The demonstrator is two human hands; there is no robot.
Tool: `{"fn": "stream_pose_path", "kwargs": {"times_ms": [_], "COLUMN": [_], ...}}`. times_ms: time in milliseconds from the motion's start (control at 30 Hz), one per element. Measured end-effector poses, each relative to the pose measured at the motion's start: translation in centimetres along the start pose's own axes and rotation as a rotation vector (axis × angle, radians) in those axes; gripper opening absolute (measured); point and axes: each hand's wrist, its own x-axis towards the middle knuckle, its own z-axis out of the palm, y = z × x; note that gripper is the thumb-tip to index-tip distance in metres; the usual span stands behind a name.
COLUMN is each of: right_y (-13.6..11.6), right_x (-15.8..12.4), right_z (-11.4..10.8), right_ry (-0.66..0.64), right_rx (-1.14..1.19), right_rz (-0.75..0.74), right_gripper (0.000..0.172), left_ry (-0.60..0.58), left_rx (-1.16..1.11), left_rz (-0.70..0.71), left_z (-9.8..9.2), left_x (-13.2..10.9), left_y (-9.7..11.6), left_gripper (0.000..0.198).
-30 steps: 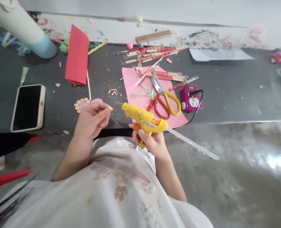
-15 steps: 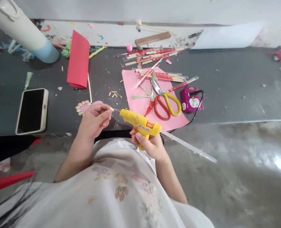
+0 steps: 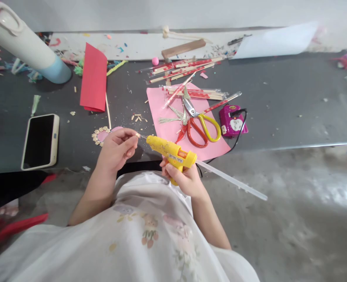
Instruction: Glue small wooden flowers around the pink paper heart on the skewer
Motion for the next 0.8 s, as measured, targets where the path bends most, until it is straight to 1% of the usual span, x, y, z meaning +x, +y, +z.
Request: {"fn": "stream_pose_path", "kwargs": {"times_ms": [167, 400, 700, 800], "right_y": [-0.28, -0.78, -0.78, -0.97], "right_x": [0.02, 0.16, 0.21, 0.19], "right_z": [0.17, 0.57, 0.58, 0.66], "right_ry": [0.010, 0.068, 0.055, 0.068], "right_rx": [-0.007, -0.047, -0.018, -0.030], "right_rz": [0.010, 0.054, 0.063, 0.072], "right_gripper": [0.023, 0.036, 0.034, 0.036], "left_ry": [-0.020, -0.032, -0.051, -0.064], "left_rx": [-0.008, 0.017, 0.024, 0.036], "left_rz": [0.017, 0.018, 0.033, 0.034], "left_z": [0.15, 0.19, 0.14, 0.05], "left_x": [0.05, 0.15, 0.09, 0.15], "left_y": [-0.10, -0.24, -0.16, -0.22], "left_gripper": [0.030, 0.031, 0.031, 0.032]}}
